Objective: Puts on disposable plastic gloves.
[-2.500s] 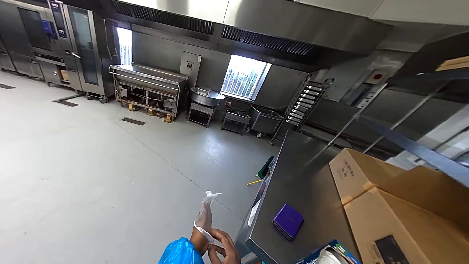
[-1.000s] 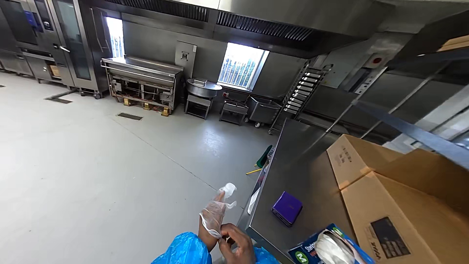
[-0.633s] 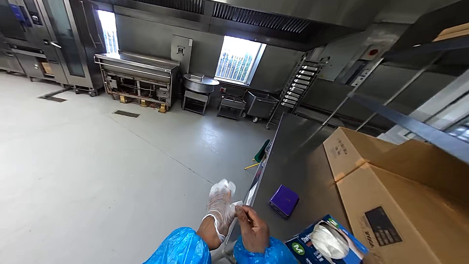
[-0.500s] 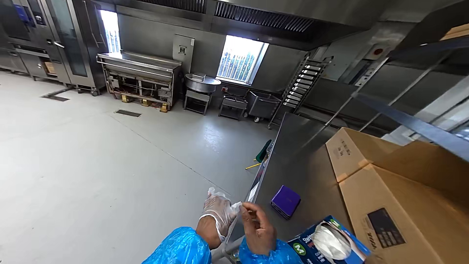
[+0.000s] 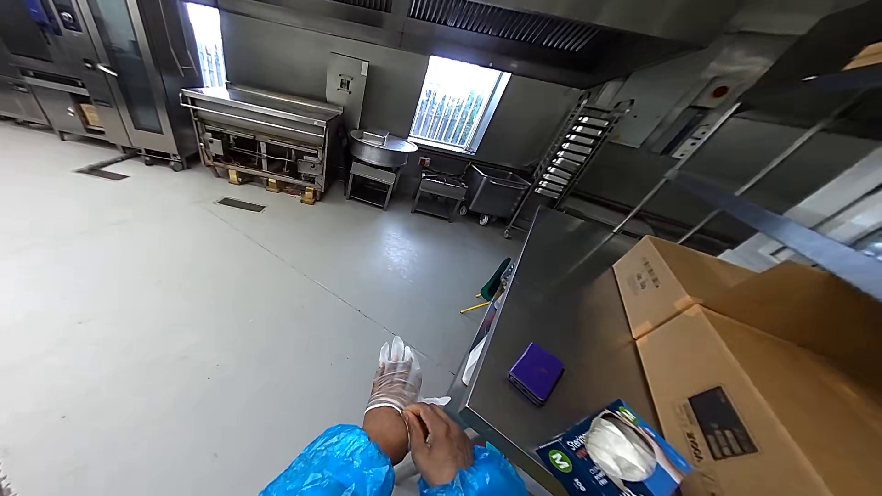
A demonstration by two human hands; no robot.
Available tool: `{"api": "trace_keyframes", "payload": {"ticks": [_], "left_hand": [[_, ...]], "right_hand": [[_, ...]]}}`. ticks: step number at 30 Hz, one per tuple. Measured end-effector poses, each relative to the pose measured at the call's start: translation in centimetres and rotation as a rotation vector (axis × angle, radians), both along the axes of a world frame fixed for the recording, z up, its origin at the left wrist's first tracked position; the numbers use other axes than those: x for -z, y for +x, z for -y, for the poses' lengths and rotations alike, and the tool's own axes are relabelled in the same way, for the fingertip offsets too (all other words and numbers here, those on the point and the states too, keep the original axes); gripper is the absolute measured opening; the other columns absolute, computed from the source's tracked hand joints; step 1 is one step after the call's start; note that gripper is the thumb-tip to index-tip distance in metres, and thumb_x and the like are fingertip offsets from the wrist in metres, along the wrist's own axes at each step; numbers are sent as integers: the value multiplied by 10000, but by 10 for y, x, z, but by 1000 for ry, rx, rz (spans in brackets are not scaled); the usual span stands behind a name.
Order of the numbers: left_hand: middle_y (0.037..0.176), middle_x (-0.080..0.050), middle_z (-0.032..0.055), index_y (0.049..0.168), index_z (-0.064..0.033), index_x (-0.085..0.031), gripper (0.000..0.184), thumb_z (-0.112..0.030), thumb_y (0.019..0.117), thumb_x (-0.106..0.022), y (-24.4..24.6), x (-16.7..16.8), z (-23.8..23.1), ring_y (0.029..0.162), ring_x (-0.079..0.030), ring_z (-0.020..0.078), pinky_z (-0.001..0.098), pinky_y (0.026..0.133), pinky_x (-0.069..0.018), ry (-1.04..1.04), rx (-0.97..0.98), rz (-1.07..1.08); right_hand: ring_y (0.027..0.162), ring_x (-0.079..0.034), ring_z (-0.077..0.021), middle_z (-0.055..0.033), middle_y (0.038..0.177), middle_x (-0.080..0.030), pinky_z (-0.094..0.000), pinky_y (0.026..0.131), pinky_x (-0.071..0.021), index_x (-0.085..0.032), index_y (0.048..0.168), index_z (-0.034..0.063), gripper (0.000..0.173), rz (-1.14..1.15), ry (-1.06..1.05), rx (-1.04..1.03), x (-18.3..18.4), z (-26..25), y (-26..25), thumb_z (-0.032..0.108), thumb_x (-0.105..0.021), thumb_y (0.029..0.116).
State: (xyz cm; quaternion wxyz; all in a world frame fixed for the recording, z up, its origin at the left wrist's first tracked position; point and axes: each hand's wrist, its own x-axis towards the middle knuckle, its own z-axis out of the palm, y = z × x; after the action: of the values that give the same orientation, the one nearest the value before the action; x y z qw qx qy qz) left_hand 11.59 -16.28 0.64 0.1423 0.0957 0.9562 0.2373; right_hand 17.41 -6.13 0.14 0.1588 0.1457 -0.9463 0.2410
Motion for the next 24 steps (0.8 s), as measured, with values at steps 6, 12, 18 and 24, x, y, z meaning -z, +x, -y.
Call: {"api": "trace_keyframes", "payload": {"ticks": [6, 12, 18, 24], "left_hand": [[1712, -158, 128, 1628, -37, -213, 575, -193, 1091, -346, 6, -4, -1, 1588, -112, 308, 506, 1276, -85, -96, -127, 68], [1694, -200, 179, 1609, -10, -267, 576, -193, 1074, -380, -7, 20, 3, 1578, -131, 360, 536, 1267, -124, -56, -62, -38], [1353, -607, 243, 1304, 65, -607, 385, -172, 1003, -579, 24, 20, 20, 1329, -532, 362, 500, 1135, -381, 187, 86, 147], [1465, -500, 309, 1392, 150, -493, 429, -97, 1041, -511, 24, 20, 18, 1410, -456, 380, 453, 1194, -310, 336, -128, 373]], "right_hand": [[901, -728, -273, -127, 1047, -739, -453, 800, -578, -732, 1163, 58, 287, 355, 94, -25, -14, 1, -2, 246, -590, 999], [757, -701, -194, -136, 897, -724, -332, 719, -585, -720, 1023, -18, 202, 229, -295, -68, 9, 0, -8, 93, -580, 928], [768, -593, -81, -76, 892, -631, -254, 725, -506, -597, 1170, -62, 233, 599, -648, -90, -2, 15, -2, 22, -488, 982], [651, -567, -163, -47, 742, -587, -379, 675, -507, -576, 1240, -4, 319, 631, -460, -2, 7, 20, -6, 193, -603, 990]]}}
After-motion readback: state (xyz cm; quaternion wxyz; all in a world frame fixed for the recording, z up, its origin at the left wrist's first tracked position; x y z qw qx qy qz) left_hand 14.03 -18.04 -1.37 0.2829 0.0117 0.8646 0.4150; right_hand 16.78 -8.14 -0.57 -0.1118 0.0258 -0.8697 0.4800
